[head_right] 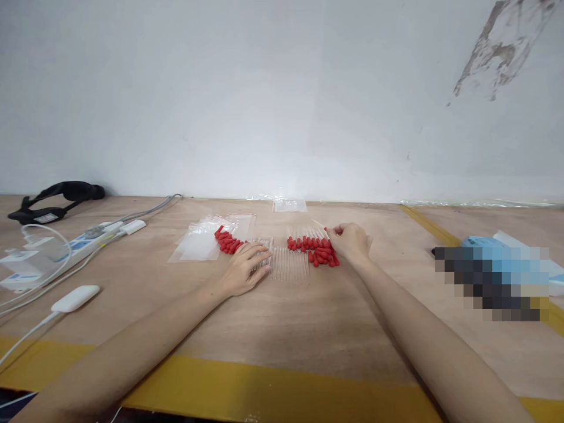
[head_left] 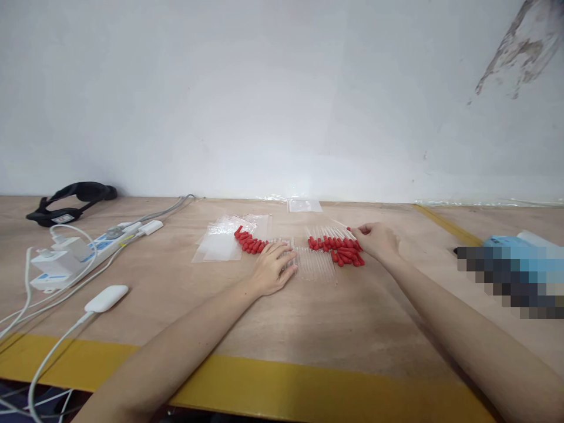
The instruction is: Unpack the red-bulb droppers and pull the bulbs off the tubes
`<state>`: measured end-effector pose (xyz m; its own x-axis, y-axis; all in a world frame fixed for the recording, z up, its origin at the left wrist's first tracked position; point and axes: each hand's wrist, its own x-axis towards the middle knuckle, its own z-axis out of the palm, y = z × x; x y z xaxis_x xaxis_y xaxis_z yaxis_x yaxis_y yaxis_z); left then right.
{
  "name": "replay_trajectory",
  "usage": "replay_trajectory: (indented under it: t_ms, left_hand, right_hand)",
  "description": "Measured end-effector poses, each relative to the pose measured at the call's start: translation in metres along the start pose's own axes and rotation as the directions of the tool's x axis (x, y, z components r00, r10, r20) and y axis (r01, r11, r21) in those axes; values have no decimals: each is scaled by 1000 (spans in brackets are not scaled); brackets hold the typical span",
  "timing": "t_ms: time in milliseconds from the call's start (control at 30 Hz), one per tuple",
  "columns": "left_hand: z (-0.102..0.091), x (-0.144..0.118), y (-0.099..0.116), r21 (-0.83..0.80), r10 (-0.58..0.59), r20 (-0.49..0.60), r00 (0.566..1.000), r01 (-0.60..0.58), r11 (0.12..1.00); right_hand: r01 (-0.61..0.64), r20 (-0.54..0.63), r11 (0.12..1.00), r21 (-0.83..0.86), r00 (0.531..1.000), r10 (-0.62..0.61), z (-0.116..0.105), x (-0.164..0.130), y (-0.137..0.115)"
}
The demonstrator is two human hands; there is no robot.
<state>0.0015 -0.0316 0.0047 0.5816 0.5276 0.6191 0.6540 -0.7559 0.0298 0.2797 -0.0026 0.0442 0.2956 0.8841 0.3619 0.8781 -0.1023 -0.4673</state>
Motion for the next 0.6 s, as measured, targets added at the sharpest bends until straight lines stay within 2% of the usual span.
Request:
replay_trajectory:
  t_ms: [67,100,167,233,300,400,500,600]
  left_hand:
    - [-1,1,0,12,2,-53,999,-1,1000]
    - [-1,1,0,20,5,-86,996,-3,1000]
    - [-2,2,0,44,21,-139,990,-15,999]
    - [-1,1,-1,68,53,-158,986,-43,997]
    - [0,0,-1,78,90,-141,986,-79,994]
    - [2,-2,0,82,111,-95,989,-103,991]
    - [3,-2,2,112,118,-86,989,-108,988]
    - [2,-2,5,140,162,-97,982,-147,979]
  right_hand:
    - [225,-90,971,83,972,-217,3,-15,-7]
    - [360,-141,927,102,928,-345,6,-25,-11]
    - [582,-210,804,124,807,-552,17,-47,-19]
    - [689,-287,711,140,716,-637,29,-66,-26]
    - [725,-328,670,157,679,-657,40,-78,-30]
    - [721,-347,671,172,682,-644,46,-84,-32]
    - [729,-299,669,144,676,-673,44,-85,-34]
    - [787,-263,614,64,607,-750,42,-87,-39]
